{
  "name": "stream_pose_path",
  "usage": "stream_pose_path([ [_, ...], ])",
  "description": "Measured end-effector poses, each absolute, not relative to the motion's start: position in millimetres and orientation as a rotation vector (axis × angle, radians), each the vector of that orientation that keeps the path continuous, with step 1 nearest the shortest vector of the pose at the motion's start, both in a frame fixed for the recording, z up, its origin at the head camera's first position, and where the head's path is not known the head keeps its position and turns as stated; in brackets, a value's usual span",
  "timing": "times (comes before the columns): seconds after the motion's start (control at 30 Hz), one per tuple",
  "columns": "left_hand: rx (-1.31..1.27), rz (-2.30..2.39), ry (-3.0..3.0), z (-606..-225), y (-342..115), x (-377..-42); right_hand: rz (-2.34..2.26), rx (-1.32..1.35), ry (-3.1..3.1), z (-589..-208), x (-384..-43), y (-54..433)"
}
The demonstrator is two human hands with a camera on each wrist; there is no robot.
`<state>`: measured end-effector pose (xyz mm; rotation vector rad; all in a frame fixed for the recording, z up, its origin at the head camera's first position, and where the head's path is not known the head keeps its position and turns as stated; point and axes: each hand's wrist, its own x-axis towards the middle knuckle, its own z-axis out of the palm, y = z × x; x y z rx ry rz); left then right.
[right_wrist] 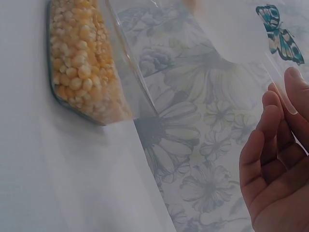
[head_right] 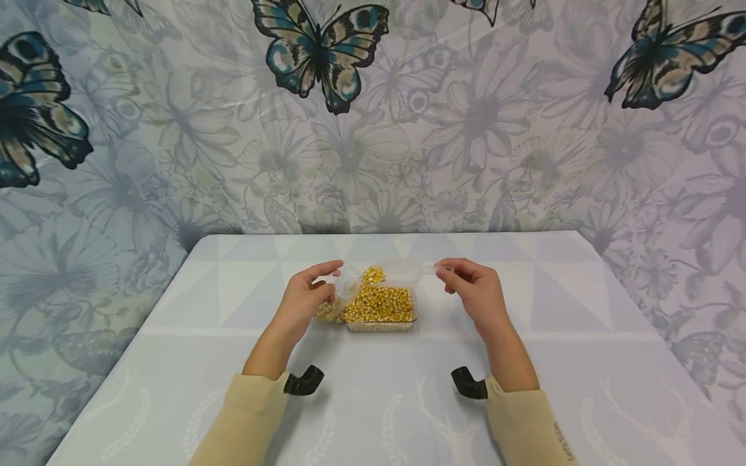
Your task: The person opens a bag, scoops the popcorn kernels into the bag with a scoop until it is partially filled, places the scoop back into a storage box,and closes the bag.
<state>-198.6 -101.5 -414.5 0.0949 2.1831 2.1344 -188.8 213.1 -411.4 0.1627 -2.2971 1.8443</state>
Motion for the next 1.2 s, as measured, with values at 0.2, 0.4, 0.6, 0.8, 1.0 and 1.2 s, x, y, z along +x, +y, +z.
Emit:
stream_pose_path([
  [0.2,0.099,2.141,2.171,-413.7,-101.8,-197.3,1.825,0.183,-2.306,-414.5,-189.1,203.8],
  [0.4,0.111,2.144,2.177,-413.8,-102.7,-197.1,1.798,0.216,-2.298,-415.9,-189.5,195.7],
  [0.6,0.113,2.134,2.181,-414.5,-102.3,-197.5,1.804,0.243,-2.249,-413.1,-187.2,190.4],
  [0.8,0.101,2.133,2.187,-414.4,-102.0,-197.2,1.769,0.244,-2.257,-410.7,-185.1,188.2],
  [1.0,0.105,2.137,2.177,-414.0,-102.4,-197.2,1.774,0.233,-2.256,-408.4,-182.9,186.2],
  [1.2,0.108,2.141,2.171,-413.9,-101.9,-197.6,1.765,0.208,-2.243,-406.3,-180.8,184.0],
])
